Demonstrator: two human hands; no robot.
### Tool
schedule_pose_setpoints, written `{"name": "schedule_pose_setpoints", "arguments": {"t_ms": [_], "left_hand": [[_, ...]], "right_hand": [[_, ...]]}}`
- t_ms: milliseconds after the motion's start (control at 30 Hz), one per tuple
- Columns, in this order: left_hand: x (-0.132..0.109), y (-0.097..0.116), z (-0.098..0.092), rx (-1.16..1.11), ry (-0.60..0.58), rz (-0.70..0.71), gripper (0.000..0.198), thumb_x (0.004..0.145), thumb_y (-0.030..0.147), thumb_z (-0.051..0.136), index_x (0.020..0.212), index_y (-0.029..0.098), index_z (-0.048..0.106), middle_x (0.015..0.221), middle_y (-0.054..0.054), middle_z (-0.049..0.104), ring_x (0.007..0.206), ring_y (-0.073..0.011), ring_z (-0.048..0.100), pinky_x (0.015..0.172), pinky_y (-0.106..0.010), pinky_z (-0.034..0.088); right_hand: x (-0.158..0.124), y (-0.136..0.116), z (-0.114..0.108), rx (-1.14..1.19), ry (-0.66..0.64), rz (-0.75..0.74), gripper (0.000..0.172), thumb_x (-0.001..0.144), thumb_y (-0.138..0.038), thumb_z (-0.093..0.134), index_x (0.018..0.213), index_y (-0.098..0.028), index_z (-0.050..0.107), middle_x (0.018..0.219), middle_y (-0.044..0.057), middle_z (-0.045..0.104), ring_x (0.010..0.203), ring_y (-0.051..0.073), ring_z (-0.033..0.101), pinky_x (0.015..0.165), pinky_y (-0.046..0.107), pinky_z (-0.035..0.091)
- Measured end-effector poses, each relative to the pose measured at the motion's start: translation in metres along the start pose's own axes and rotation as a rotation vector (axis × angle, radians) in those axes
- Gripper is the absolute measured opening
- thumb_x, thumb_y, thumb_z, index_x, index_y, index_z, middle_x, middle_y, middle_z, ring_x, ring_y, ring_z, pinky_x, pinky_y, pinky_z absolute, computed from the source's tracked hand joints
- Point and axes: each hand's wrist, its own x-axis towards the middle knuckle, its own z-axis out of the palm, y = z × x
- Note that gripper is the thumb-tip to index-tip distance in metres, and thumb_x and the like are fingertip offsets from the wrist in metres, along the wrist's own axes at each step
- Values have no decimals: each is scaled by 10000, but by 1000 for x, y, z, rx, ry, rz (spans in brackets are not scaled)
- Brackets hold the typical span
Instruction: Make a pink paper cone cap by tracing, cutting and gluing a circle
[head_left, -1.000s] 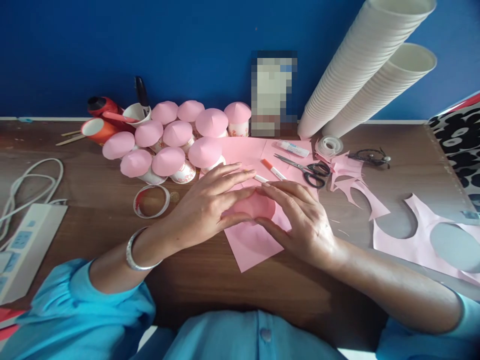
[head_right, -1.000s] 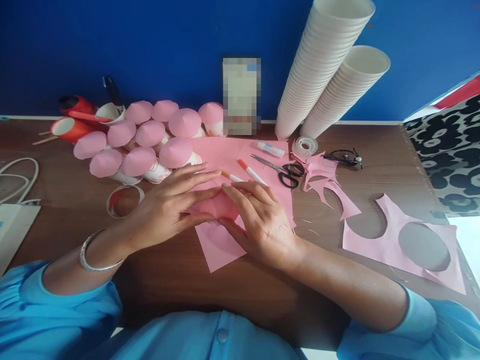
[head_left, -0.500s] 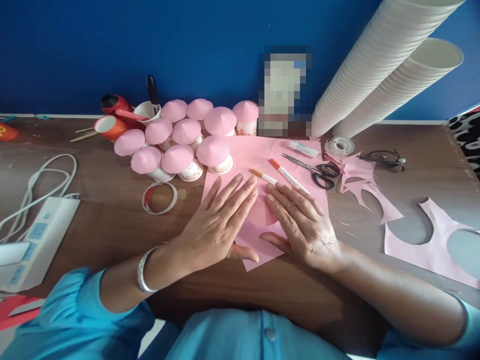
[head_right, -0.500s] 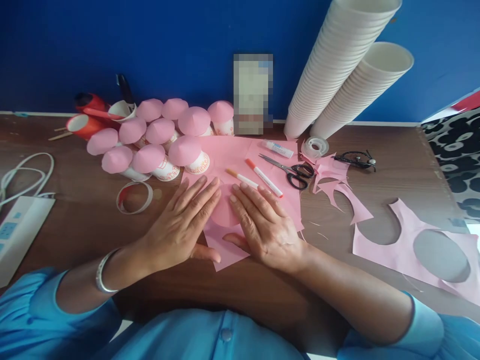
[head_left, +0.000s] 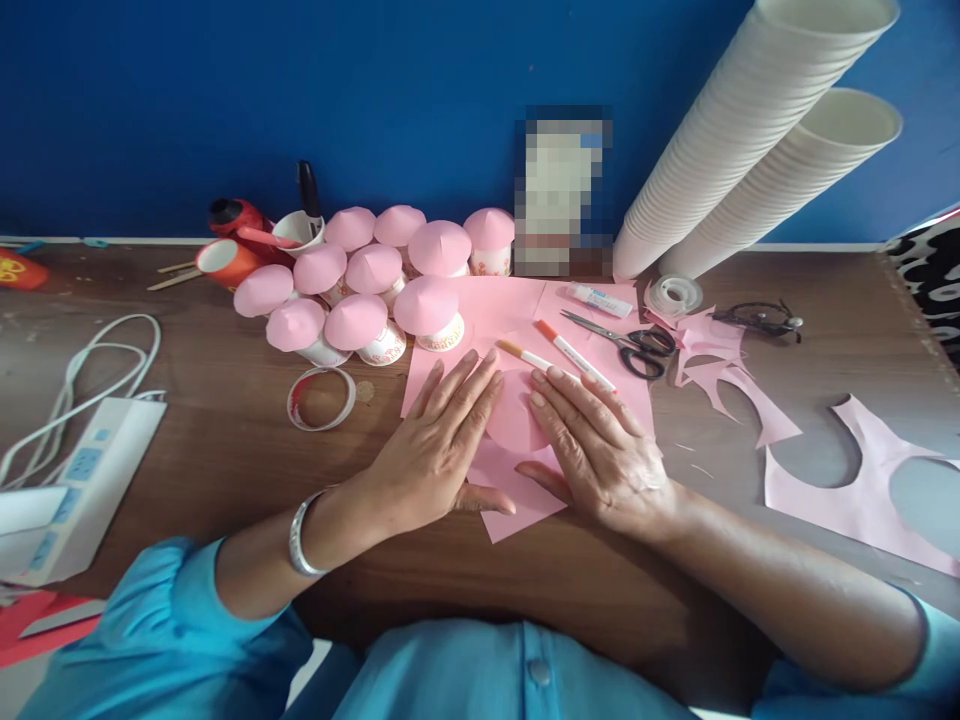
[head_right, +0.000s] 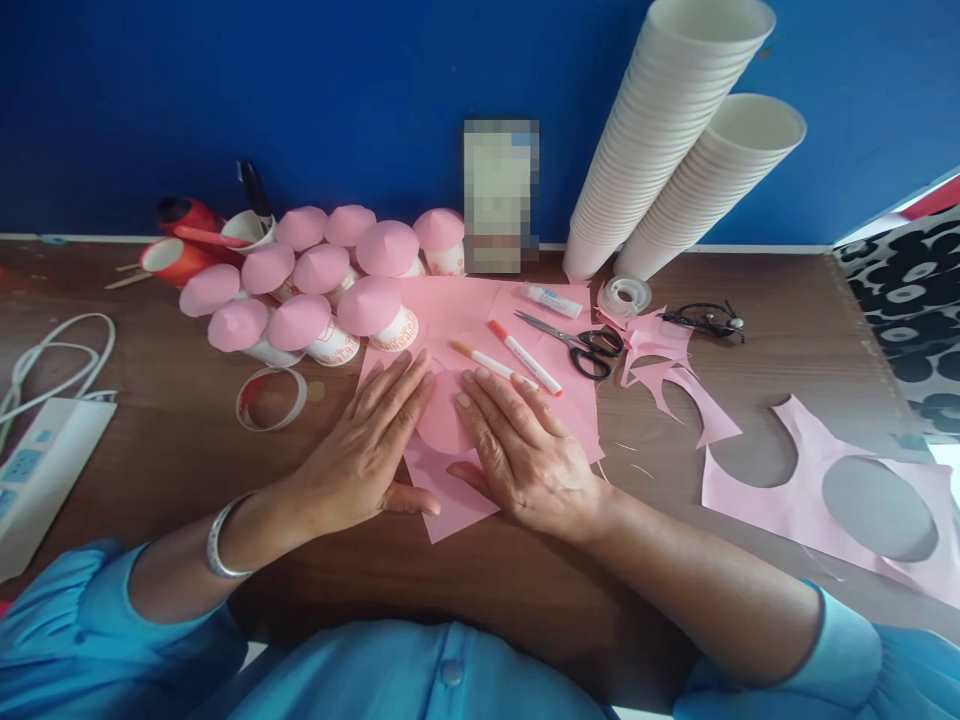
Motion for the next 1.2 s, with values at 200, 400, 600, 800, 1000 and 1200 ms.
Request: {"name": "schedule_pose_setpoints", "arguments": {"t_ms": [200,400,600,800,1000,1200], "left_hand": [[3,-3,-4,-26,-16,-6,1128,916,811,419,1665,18,132,1666,-313,342,1608,-421,234,1297,-595,218],[15,-4,-16,-45,-13,-5,1084,875,830,460,1643,86,279,1666,-244,394,1590,-434,275,1312,-604,169],[13,-16,-9,-323,47,-124,1247,792,799,644,1694,164,62,1719,-273,250,1602,-418,264,1287,-593,295],[21,-21,8,-630,-82,-330,1129,741,700,815,1640,268,286,1694,-194,366,1570,-409,350,1255,-622,351],[39,-18,22,-683,-25,-279,745,816,525,821,1442,217,559,1486,-151,633,1405,-357,569,1224,-592,392],[43,-19,23,-695,-4,-220,522,848,425,786,1309,216,662,1415,-118,687,1350,-330,609,1204,-557,408]], "right_hand": [[0,0,0,-22,-11,-11,695,1012,-387,670,1515,51,474,1478,271,598,1439,400,547,1158,560,511],[0,-1,0,-24,-22,-9,792,1003,-377,686,1594,37,360,1497,264,579,1447,401,537,1183,555,488],[-1,1,-2,116,-11,66,885,985,-375,709,1647,-1,257,1509,277,580,1493,404,482,1164,581,503],[15,11,-7,381,73,183,795,973,-329,720,1629,-87,341,1539,286,550,1506,379,467,1166,619,494],[35,12,8,591,54,217,555,979,-351,716,1486,-175,572,1427,172,686,1427,332,570,1180,592,489],[35,11,21,668,20,312,480,937,-366,773,1385,-226,671,1340,106,751,1406,333,595,1198,617,447]]}}
